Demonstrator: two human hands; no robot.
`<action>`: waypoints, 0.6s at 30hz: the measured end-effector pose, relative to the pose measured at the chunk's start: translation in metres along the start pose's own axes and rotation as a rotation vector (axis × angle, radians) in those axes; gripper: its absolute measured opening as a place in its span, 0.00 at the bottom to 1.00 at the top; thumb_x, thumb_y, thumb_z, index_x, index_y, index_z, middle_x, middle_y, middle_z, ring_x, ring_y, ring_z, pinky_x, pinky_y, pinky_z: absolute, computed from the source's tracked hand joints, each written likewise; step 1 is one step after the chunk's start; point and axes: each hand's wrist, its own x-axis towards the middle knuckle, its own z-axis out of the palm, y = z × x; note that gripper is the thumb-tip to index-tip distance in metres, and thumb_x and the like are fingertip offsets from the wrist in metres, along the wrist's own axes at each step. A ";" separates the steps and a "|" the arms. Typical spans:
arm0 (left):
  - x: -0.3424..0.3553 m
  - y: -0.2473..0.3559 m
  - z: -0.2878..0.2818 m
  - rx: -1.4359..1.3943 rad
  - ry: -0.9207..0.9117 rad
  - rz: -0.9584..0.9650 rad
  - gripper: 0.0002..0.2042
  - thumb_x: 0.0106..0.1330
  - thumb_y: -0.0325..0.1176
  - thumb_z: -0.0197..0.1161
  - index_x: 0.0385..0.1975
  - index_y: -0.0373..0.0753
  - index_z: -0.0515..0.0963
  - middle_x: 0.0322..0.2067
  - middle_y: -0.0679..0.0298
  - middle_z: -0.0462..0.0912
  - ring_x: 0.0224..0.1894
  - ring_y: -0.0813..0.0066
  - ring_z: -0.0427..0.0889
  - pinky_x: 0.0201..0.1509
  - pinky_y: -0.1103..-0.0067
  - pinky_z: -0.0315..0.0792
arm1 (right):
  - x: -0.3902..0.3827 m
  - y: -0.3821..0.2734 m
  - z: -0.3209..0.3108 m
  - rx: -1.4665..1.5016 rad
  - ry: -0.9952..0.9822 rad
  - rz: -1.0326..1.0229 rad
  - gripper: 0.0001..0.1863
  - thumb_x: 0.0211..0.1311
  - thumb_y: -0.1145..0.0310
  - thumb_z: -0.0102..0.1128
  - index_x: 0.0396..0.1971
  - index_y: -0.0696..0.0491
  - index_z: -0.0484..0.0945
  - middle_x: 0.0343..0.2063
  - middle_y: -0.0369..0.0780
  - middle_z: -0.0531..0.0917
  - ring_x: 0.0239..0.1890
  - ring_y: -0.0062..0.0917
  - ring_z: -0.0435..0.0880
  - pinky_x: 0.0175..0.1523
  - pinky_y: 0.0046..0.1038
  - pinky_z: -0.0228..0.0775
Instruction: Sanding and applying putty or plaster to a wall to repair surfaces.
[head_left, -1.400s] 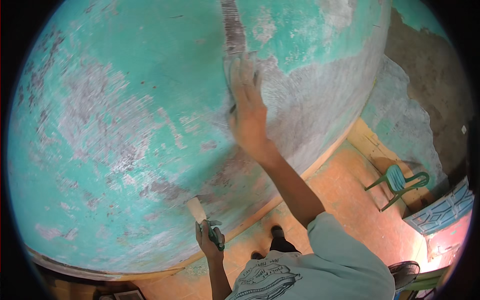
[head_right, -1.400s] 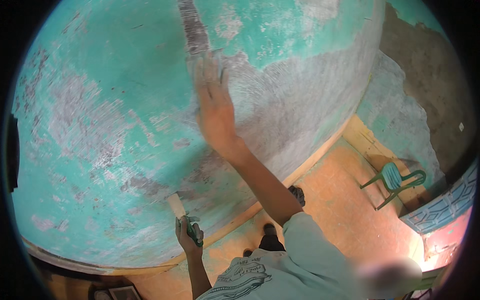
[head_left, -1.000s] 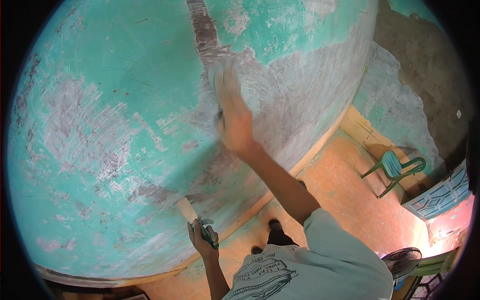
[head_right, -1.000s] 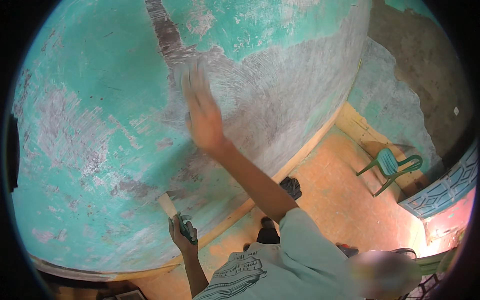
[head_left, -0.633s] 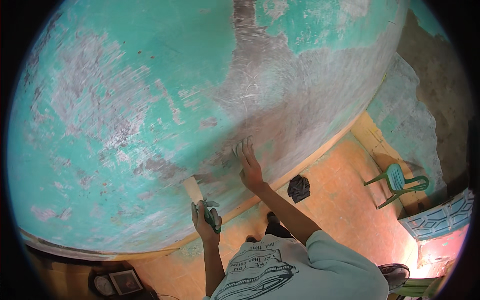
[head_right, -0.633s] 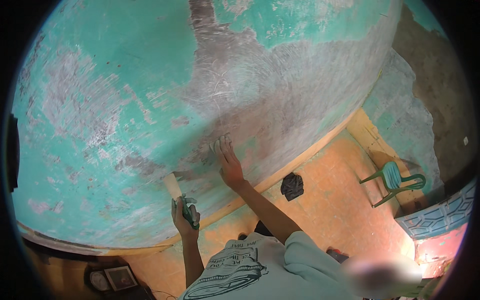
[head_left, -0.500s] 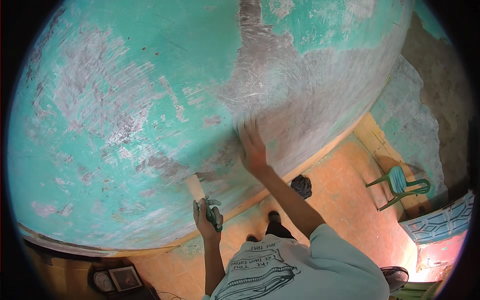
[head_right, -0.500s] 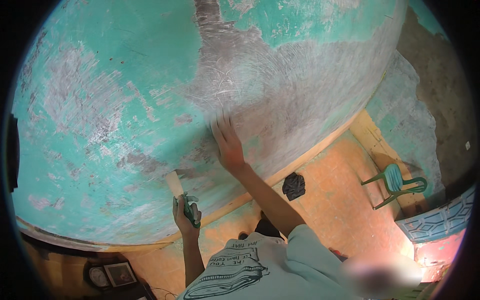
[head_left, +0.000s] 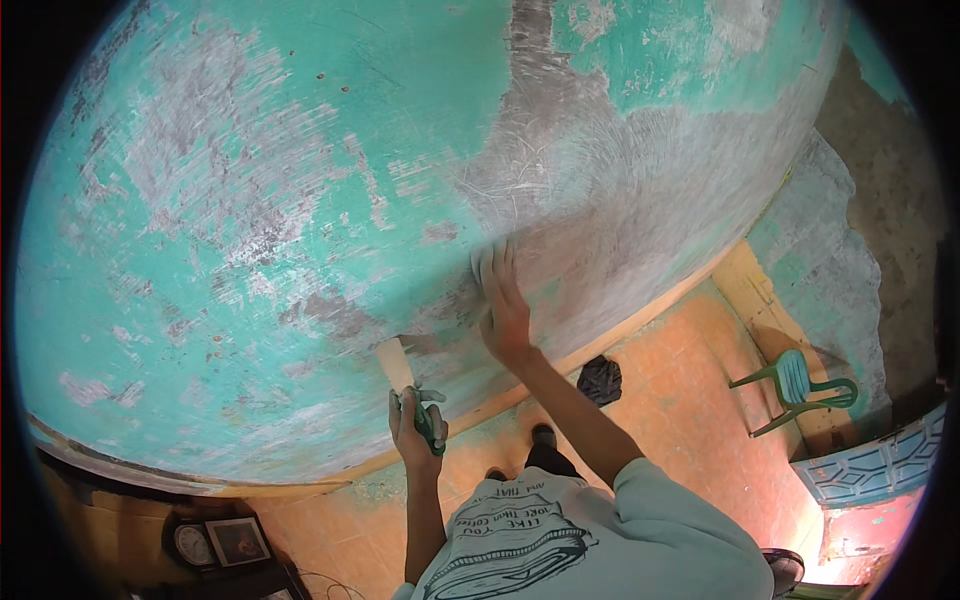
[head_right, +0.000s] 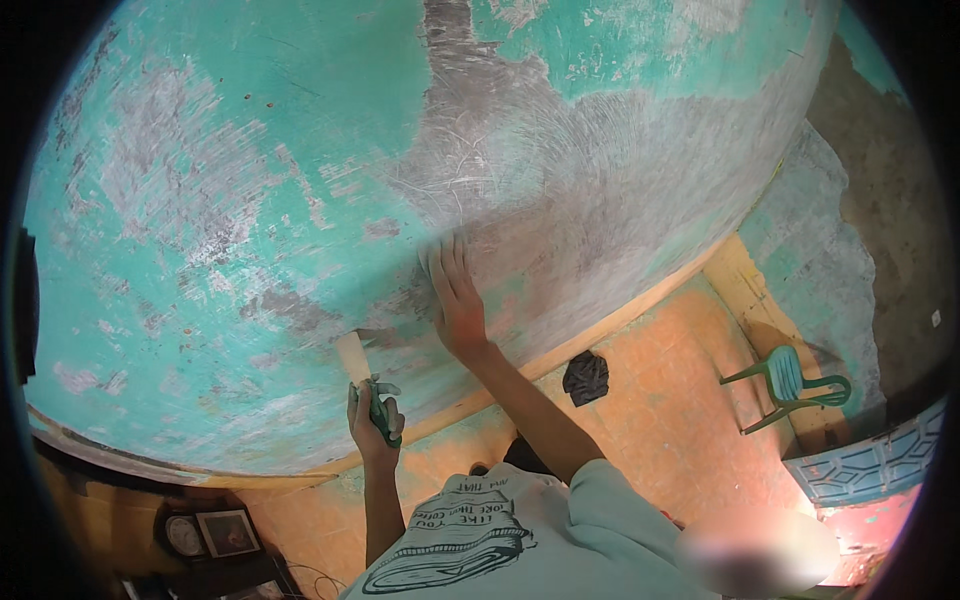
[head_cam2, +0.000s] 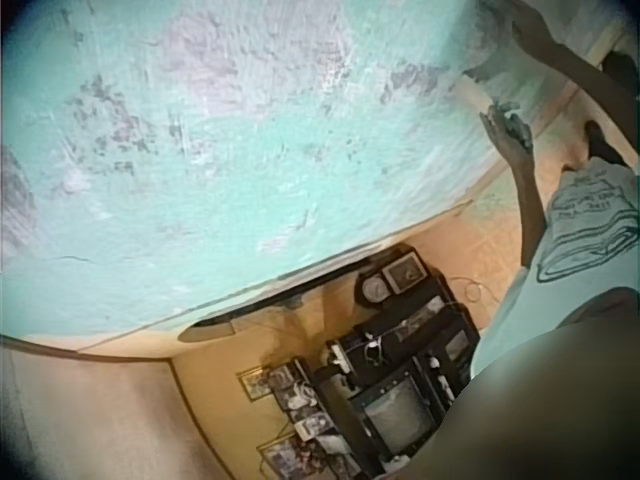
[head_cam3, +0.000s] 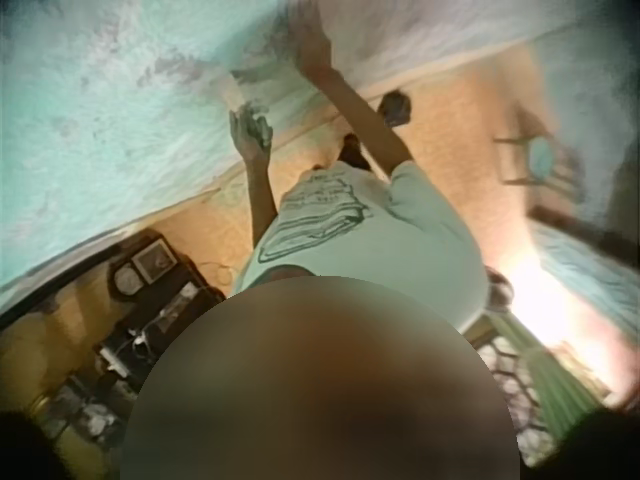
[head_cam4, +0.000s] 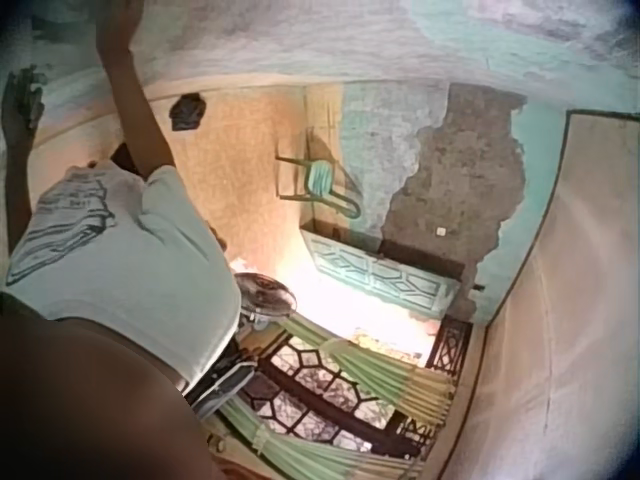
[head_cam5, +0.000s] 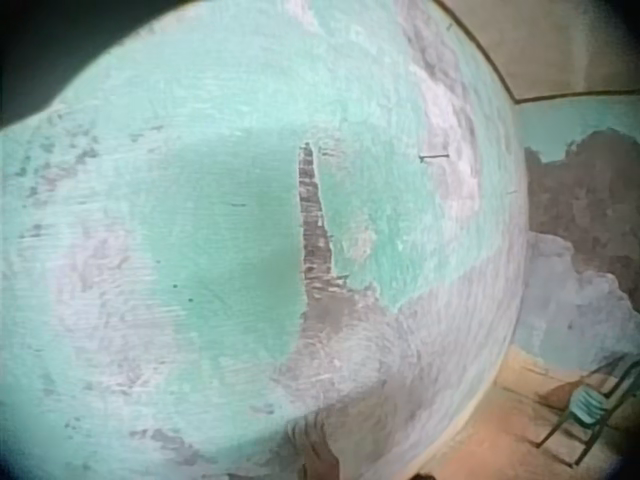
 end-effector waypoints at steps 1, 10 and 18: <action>0.000 0.001 0.000 0.014 -0.005 0.004 0.08 0.79 0.38 0.48 0.45 0.41 0.68 0.32 0.56 0.81 0.11 0.83 0.61 0.10 0.84 0.54 | 0.033 -0.009 -0.006 0.016 0.066 -0.063 0.37 0.47 0.91 0.44 0.64 0.65 0.66 0.67 0.58 0.63 0.72 0.56 0.55 0.74 0.50 0.51; -0.001 0.004 0.006 0.024 0.000 -0.003 0.08 0.79 0.38 0.48 0.45 0.40 0.69 0.32 0.56 0.81 0.11 0.83 0.61 0.10 0.84 0.54 | -0.006 0.007 0.001 0.011 0.036 -0.078 0.38 0.47 0.91 0.43 0.66 0.64 0.64 0.68 0.55 0.63 0.72 0.54 0.57 0.74 0.50 0.52; -0.003 0.006 0.003 0.048 0.017 -0.018 0.08 0.78 0.38 0.49 0.45 0.40 0.70 0.32 0.57 0.81 0.10 0.83 0.61 0.10 0.84 0.54 | 0.054 -0.011 -0.018 -0.113 0.047 -0.093 0.35 0.53 0.88 0.44 0.67 0.62 0.63 0.69 0.54 0.62 0.73 0.52 0.56 0.74 0.55 0.48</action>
